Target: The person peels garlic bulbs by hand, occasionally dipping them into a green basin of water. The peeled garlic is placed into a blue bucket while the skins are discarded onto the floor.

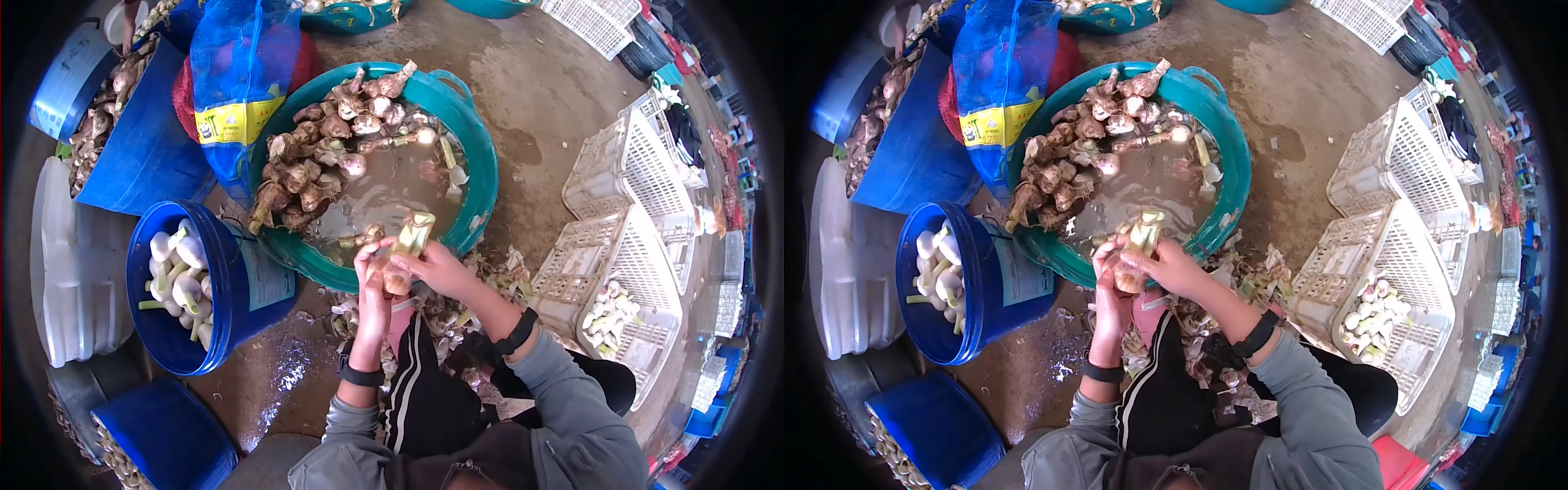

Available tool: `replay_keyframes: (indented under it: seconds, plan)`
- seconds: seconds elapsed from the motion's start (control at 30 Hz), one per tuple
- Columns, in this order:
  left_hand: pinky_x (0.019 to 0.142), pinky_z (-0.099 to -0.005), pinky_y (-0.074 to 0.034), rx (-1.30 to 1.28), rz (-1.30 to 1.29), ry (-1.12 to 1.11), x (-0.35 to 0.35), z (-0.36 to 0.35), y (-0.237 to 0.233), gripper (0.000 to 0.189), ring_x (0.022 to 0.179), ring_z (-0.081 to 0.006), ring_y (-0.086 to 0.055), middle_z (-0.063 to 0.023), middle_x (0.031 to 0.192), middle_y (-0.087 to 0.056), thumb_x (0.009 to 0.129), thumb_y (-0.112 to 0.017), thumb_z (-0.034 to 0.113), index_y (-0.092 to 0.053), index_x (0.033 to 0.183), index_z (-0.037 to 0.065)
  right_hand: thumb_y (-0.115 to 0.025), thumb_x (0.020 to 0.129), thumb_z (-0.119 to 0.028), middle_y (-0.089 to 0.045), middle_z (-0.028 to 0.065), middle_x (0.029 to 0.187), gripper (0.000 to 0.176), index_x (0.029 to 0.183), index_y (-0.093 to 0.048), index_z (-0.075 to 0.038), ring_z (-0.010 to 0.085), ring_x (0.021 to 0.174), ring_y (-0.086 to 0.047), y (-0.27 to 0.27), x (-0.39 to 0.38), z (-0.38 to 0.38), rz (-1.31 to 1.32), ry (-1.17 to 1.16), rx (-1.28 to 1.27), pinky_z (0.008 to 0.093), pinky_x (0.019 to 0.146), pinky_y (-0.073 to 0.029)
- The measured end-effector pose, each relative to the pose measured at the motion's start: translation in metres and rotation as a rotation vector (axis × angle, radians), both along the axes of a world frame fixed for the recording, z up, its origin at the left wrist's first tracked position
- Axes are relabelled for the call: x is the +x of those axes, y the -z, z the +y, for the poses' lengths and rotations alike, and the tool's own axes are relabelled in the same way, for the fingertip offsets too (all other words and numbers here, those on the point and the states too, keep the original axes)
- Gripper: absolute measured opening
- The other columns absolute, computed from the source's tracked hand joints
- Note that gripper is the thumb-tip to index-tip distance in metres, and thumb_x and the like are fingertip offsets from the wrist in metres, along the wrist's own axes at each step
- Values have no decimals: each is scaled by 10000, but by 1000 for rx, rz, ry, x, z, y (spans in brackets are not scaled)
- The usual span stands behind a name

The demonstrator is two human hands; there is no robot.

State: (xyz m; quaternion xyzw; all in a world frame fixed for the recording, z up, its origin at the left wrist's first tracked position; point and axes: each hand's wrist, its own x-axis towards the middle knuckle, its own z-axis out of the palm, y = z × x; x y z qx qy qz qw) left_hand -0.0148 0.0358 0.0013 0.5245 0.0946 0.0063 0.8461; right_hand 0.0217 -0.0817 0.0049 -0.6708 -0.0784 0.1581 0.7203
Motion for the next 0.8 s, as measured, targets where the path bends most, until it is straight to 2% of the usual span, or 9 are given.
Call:
replay_keyframes:
  seconds: [0.13,0.2,0.27,0.33,0.37,0.5,0.53,0.73,0.8]
  plan:
    - [440,-219,-344,-771,378,232,3,28,6,561,639,-138,-513,-39,979,-581,883,-343,577,-485,1136,96,-570,895,-186,-648,38,874,215,1021,-619,-18,102,782,-569,-6,-4,-3,-65,-94,-138,288,728,-471]
    - [422,-224,-327,-736,402,386,4,41,-4,587,572,-131,-488,-42,931,-587,879,-338,569,-476,1160,73,-575,892,-192,-651,33,857,220,1004,-627,-10,99,782,-566,-3,-6,-6,-74,-81,-125,285,718,-472]
    - [580,-264,-440,-234,233,254,-1,35,-18,601,755,-140,-518,-73,992,-548,870,-486,466,-332,1300,75,-569,896,-186,-649,27,868,226,1010,-624,1,87,784,-561,4,-6,-6,158,-19,100,273,706,-469]
    - [743,-289,-464,916,-386,9,1,29,-8,623,820,-180,-533,-94,1011,-528,830,-628,268,-286,1295,33,-560,902,-169,-644,24,871,225,1029,-619,7,72,770,-556,-4,-7,-8,548,11,85,248,688,-461]
    - [929,-306,-367,536,-185,89,-3,29,-7,543,1053,-175,-439,-118,1196,-393,818,-619,181,-336,1260,43,-557,904,-166,-640,26,878,231,1046,-611,8,72,755,-555,-8,-9,-6,508,-30,66,239,673,-458]
    - [345,-221,-421,-277,175,337,6,52,-12,580,537,-165,-574,-102,868,-601,822,-514,508,-474,1112,7,-549,907,-168,-627,39,932,276,1107,-567,22,96,789,-574,-5,-8,-17,534,-97,224,251,702,-475]
    - [407,-241,-475,-370,189,447,10,59,-2,550,557,-174,-592,-112,898,-606,870,-465,502,-480,1134,20,-549,907,-172,-624,43,944,291,1121,-556,25,111,823,-584,5,-10,-17,518,-95,266,266,739,-482]
    - [538,-236,-511,249,137,294,7,37,-2,495,662,-128,-594,-100,932,-569,886,-599,199,-290,1239,42,-457,912,-120,-569,141,1123,291,1169,-519,4,219,1047,-533,-5,-18,9,-166,87,-148,349,923,-406]
    - [643,-209,-497,82,58,154,6,22,4,520,796,-94,-555,-91,1023,-530,825,-656,73,-309,1212,50,-453,909,-103,-589,125,1078,292,1172,-521,4,208,1007,-552,3,-13,12,-433,103,-210,327,900,-419]
